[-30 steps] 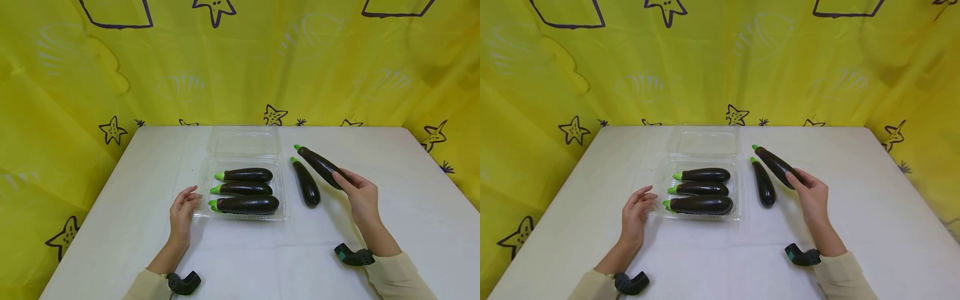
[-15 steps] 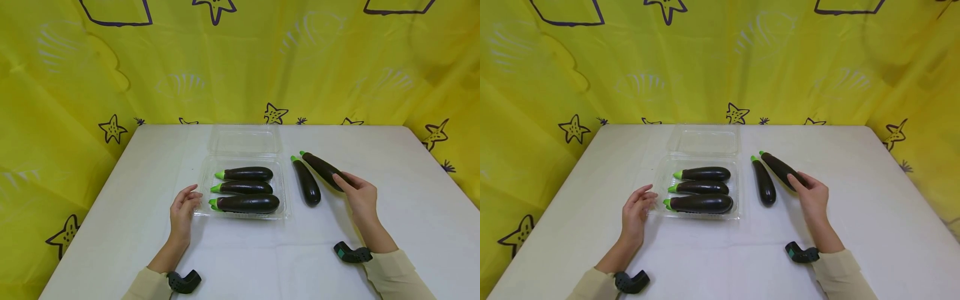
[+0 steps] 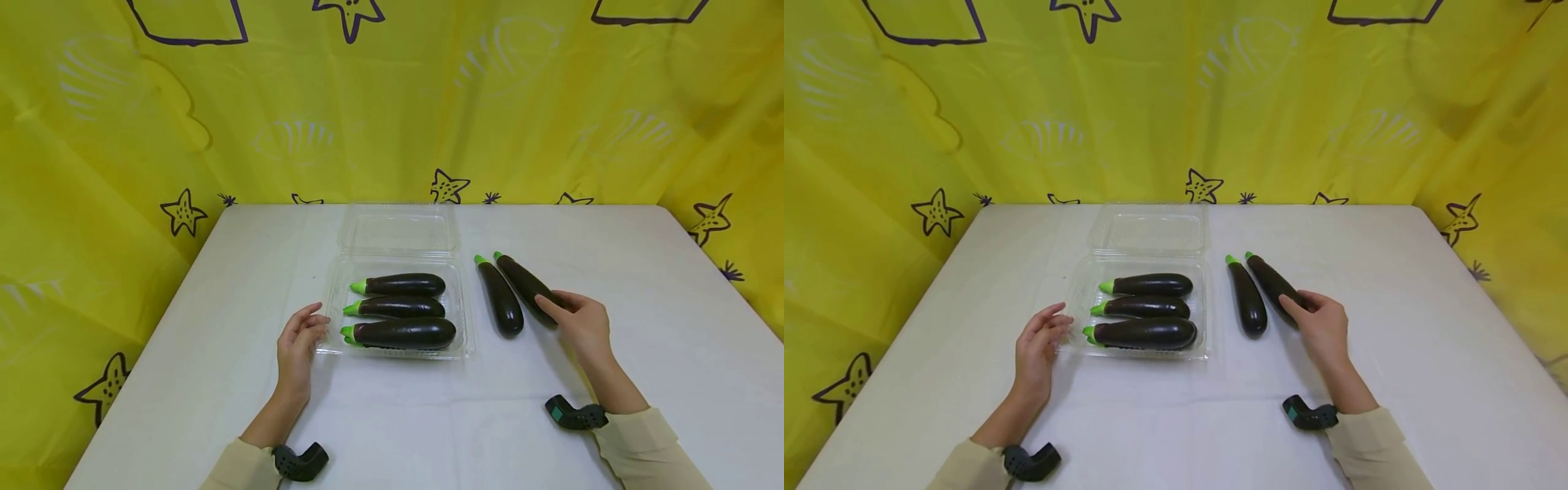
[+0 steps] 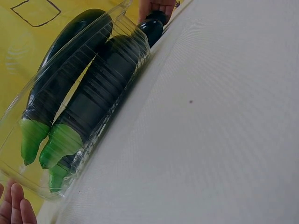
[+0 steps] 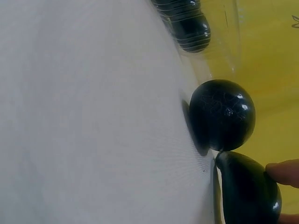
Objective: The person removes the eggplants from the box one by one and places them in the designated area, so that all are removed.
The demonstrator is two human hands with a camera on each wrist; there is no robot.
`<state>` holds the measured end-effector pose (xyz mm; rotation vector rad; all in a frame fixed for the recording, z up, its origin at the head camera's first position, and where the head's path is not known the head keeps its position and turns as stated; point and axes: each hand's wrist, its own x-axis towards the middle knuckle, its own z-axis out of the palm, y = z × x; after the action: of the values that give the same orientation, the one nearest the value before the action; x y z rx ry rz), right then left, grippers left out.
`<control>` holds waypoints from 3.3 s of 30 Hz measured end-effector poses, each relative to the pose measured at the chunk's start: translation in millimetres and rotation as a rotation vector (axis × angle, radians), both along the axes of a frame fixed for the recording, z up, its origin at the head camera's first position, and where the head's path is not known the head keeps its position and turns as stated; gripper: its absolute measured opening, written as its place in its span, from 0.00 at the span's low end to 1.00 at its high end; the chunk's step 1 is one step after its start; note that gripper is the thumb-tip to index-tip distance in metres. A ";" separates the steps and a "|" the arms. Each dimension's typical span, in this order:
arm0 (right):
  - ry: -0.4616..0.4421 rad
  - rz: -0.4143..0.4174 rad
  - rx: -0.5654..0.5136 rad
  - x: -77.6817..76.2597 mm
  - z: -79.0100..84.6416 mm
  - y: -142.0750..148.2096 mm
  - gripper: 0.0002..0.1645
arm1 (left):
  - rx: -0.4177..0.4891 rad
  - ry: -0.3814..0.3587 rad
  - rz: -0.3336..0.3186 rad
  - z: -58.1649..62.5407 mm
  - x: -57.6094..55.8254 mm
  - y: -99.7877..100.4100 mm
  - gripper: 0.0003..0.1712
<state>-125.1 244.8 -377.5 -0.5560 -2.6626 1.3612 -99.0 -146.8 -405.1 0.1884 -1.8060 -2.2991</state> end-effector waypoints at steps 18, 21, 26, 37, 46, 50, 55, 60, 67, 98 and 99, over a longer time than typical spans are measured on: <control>0.015 0.128 0.093 3.5 2.2 -3.8 0.37 | -0.005 0.001 -0.002 -0.2 0.0 -0.4 0.21; 0.014 0.140 0.112 3.5 1.9 -3.7 0.37 | -0.006 0.002 0.000 0.0 0.2 -0.3 0.21; 0.016 0.143 0.126 3.6 2.4 -4.7 0.36 | -0.010 -0.003 0.001 0.0 0.5 -0.4 0.21; 0.007 0.154 0.148 4.2 3.0 -5.1 0.37 | -0.012 0.000 -0.011 -1.8 -0.1 -1.9 0.20; -0.006 0.151 0.153 5.0 4.9 -2.8 0.41 | -0.019 -0.010 -0.004 -0.2 0.5 -1.6 0.21; 0.049 0.149 0.184 6.6 8.3 -3.3 0.40 | -0.019 -0.007 -0.005 0.0 0.6 -1.7 0.21; 0.132 0.160 0.224 7.2 20.2 -5.3 0.38 | -0.013 -0.003 -0.010 0.3 0.0 -1.2 0.21; 0.151 0.197 0.226 6.3 35.4 -12.0 0.38 | -0.013 0.004 -0.004 1.1 -0.2 -0.3 0.21; 0.194 0.271 0.167 9.0 49.7 -29.2 0.36 | -0.004 0.006 -0.002 1.1 -0.4 -0.1 0.21; 0.286 0.828 0.167 6.6 42.8 -106.1 0.38 | -0.006 0.011 -0.003 1.0 0.0 -0.6 0.21; 0.285 0.853 0.168 5.4 42.8 -108.4 0.39 | -0.005 0.012 -0.004 1.2 0.1 -0.7 0.21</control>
<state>-119.7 136.4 -334.7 0.8239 -2.8003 1.1843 -98.9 -147.5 -403.8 0.1697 -1.8076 -2.2938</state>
